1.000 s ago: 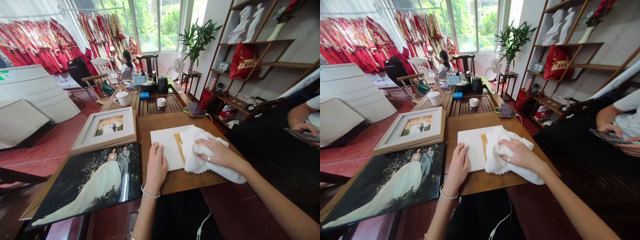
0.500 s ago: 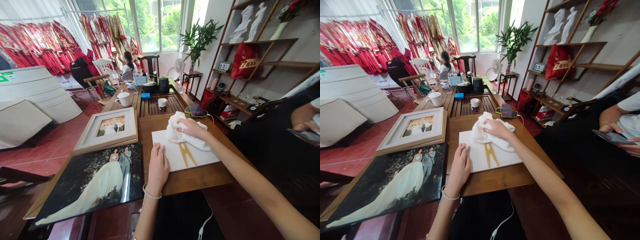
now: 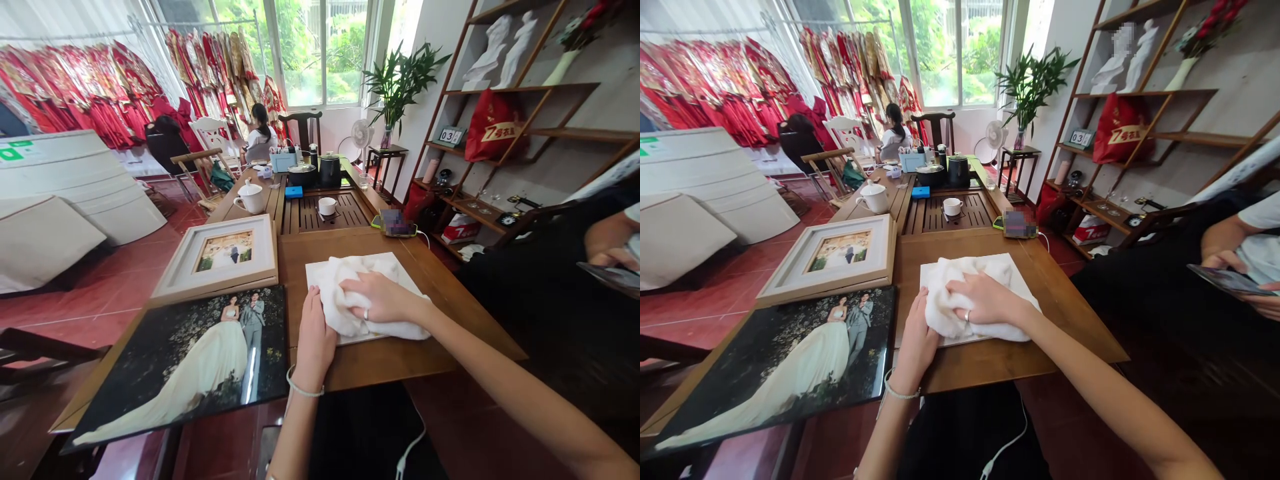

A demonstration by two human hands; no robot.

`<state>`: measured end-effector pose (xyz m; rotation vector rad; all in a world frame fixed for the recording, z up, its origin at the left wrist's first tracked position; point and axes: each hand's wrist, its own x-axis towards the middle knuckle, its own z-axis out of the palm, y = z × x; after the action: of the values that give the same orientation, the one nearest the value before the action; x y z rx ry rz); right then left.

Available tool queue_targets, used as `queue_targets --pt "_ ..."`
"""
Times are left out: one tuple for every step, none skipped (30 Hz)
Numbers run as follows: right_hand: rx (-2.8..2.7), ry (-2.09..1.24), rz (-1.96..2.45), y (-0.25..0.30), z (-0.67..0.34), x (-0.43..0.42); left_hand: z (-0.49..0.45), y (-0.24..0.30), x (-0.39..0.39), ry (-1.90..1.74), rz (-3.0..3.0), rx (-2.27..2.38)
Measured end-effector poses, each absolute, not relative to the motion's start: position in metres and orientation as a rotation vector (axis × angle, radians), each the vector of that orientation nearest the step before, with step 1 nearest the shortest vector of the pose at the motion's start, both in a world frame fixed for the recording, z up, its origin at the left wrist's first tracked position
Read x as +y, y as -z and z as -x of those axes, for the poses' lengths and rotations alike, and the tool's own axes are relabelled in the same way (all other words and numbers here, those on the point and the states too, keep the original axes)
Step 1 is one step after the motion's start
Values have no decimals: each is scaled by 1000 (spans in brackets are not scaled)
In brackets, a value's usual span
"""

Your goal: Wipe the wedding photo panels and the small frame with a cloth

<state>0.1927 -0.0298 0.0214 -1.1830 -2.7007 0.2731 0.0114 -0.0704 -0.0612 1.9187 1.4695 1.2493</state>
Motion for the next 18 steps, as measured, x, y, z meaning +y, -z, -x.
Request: queue_targets --pt "-2710 -275 1176 -21 -196 -39 -11 62 -70 -1252 -1904 1472" --pt "-2719 -282 1165 -21 -199 -48 -12 61 -70 -1255 -1880 1475" --pt "-2725 -288 1157 -20 -202 -55 -12 59 -70 -1261 -1844 1485" --pt "-2726 -291 1158 -19 -204 -60 -13 57 -70 -1270 -1797 1505" --pt "-2720 -288 1171 -17 -206 -62 -14 55 -70 -1275 -1752 1527" --pt "-2708 -276 1195 -16 -206 -63 -15 52 -70 -1277 -1715 1548" --pt "-2692 -255 1230 -14 -205 -61 -15 50 -70 -1279 -1694 1565" --pt "-2672 -228 1269 -13 -203 -56 -15 49 -71 -1281 -1689 1573" --pt "-2652 -199 1307 -12 -199 -50 -15 48 -71 -1284 -1692 1577" --pt "-2633 -172 1339 -11 -196 -42 -15 47 -71 -1287 -1696 1576" --pt "-2618 -149 1364 -11 -191 -34 -15 46 -72 -1289 -1699 1569" --pt "-2609 -133 1379 -12 -186 -25 -15 45 -72 -1294 -1698 1559" --pt "-2607 -124 1384 -13 -180 -16 -14 45 -72 -1299 -1696 1546" --pt "-2612 -121 1378 -14 -175 -8 -14 44 -73 -1306 -1694 1530" --pt "-2621 -126 1363 -14 -170 0 -14 43 -73 -1317 -1692 1515" --pt "-2631 -136 1340 -15 -165 6 -13 43 -73 -1329 -1692 1500" --pt "-2639 -146 1315 -15 -161 10 -13 42 -73 -1343 -1689 1492" --pt "-2644 -152 1293 -15 -157 13 -13 42 -72 -1355 -1684 1487"
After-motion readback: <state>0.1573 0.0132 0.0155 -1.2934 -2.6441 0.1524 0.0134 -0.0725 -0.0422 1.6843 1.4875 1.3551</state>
